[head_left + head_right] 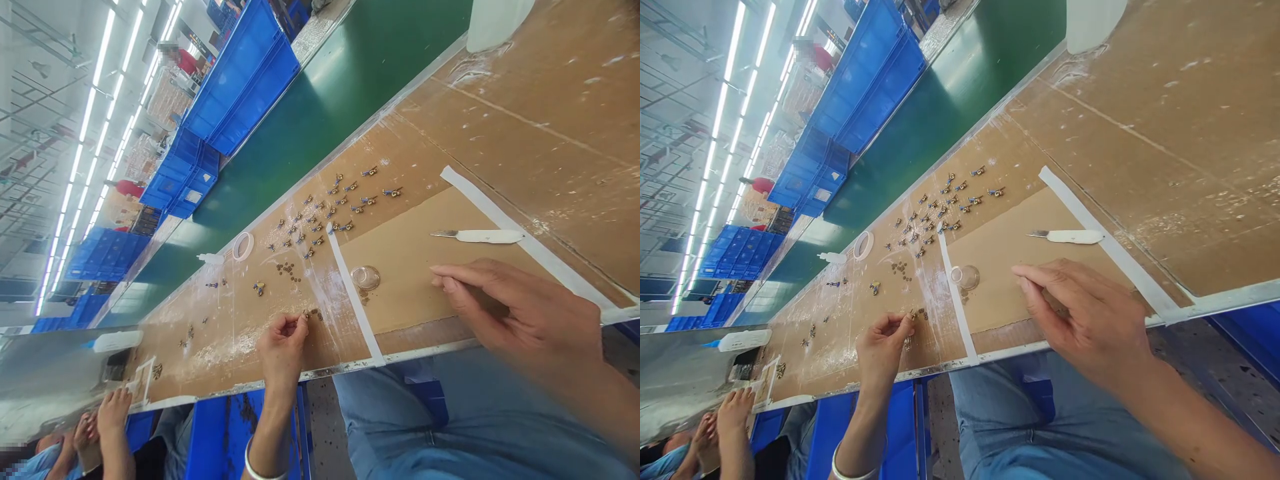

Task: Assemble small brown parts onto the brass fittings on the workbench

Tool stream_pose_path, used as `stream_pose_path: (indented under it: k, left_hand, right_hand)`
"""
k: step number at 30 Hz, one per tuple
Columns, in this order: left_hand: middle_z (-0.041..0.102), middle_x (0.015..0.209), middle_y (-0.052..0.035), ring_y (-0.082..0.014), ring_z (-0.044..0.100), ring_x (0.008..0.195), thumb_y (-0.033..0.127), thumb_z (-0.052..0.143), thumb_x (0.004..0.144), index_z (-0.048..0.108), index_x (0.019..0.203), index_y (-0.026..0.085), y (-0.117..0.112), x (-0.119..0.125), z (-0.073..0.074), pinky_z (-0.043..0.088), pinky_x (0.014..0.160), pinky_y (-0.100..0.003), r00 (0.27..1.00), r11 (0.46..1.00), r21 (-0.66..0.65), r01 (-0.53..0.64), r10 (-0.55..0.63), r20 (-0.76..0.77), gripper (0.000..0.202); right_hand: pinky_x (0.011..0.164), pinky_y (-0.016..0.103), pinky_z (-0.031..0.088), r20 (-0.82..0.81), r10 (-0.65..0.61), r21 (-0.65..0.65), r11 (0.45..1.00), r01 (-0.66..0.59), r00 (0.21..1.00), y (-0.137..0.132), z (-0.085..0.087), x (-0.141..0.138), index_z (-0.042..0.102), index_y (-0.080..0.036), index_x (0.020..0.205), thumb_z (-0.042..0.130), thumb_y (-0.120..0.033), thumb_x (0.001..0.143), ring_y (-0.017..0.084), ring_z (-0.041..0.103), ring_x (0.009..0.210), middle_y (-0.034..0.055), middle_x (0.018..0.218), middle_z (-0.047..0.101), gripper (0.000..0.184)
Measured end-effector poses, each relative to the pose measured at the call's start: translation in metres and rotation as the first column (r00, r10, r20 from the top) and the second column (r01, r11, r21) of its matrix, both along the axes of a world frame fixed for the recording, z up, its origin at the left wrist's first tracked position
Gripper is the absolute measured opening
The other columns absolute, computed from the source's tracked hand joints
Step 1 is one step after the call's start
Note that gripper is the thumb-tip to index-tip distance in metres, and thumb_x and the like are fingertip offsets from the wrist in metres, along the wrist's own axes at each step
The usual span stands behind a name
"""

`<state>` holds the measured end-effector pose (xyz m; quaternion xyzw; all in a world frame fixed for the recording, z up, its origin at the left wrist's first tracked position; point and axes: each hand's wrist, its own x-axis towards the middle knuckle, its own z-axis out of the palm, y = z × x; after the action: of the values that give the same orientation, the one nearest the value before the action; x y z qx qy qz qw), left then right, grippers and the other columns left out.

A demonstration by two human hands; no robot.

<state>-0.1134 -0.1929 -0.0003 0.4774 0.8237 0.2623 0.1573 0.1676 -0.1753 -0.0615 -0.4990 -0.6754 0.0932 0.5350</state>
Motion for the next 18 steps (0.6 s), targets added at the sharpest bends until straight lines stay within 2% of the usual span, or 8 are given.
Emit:
stream_pose_path:
  k: [7, 11, 15, 18]
  left_hand:
    - [0.069, 0.056, -0.0007, -0.0172, 0.064, 0.055, 0.039, 0.065, 0.071, 0.069, 0.062, 0.021, 0.0020, -0.0011, -0.0011, 0.046, 0.057, -0.026, 0.975, 0.994, -0.071, 0.078, -0.091, -0.203, 0.021]
    - [0.071, 0.062, -0.0021, -0.0194, 0.066, 0.060, 0.041, 0.063, 0.073, 0.071, 0.066, 0.021, 0.0027, -0.0030, -0.0018, 0.046, 0.061, -0.028, 0.962, 0.989, -0.114, 0.092, -0.118, -0.246, 0.022]
    - [0.070, 0.059, -0.0015, -0.0186, 0.065, 0.058, 0.041, 0.066, 0.072, 0.070, 0.064, 0.021, 0.0013, -0.0026, 0.0008, 0.047, 0.058, -0.027, 0.978, 0.991, -0.090, 0.100, -0.115, -0.174, 0.022]
    - [0.071, 0.060, -0.0020, -0.0184, 0.067, 0.059, 0.044, 0.070, 0.071, 0.072, 0.068, 0.019, -0.0041, -0.0014, 0.0037, 0.052, 0.058, -0.027, 0.998, 0.998, 0.008, 0.070, -0.070, 0.011, 0.025]
  right_hand:
    - [0.072, 0.030, 0.054, -0.017, 0.001, -0.018, 1.000, -0.002, 1.000, -0.0009, 0.0010, -0.0005, 0.061, -0.031, 0.119, 0.059, -0.015, 0.088, 0.016, 0.068, 0.076, -0.0008, 0.087, 0.072, 0.035]
    - [0.075, 0.032, 0.053, -0.041, -0.008, -0.071, 0.997, 0.005, 0.999, -0.0025, 0.0032, -0.0019, 0.062, -0.030, 0.115, 0.059, -0.014, 0.087, 0.017, 0.068, 0.077, -0.0003, 0.088, 0.072, 0.032]
    - [0.075, 0.032, 0.053, -0.046, -0.012, -0.016, 1.000, 0.012, 0.999, -0.0021, 0.0024, -0.0028, 0.061, -0.031, 0.118, 0.061, -0.011, 0.086, 0.017, 0.068, 0.078, -0.0003, 0.088, 0.072, 0.037]
    - [0.075, 0.032, 0.054, -0.065, -0.001, 0.026, 1.000, 0.002, 0.998, -0.0016, 0.0014, -0.0023, 0.060, -0.031, 0.119, 0.062, -0.010, 0.085, 0.016, 0.068, 0.077, 0.0000, 0.088, 0.071, 0.040]
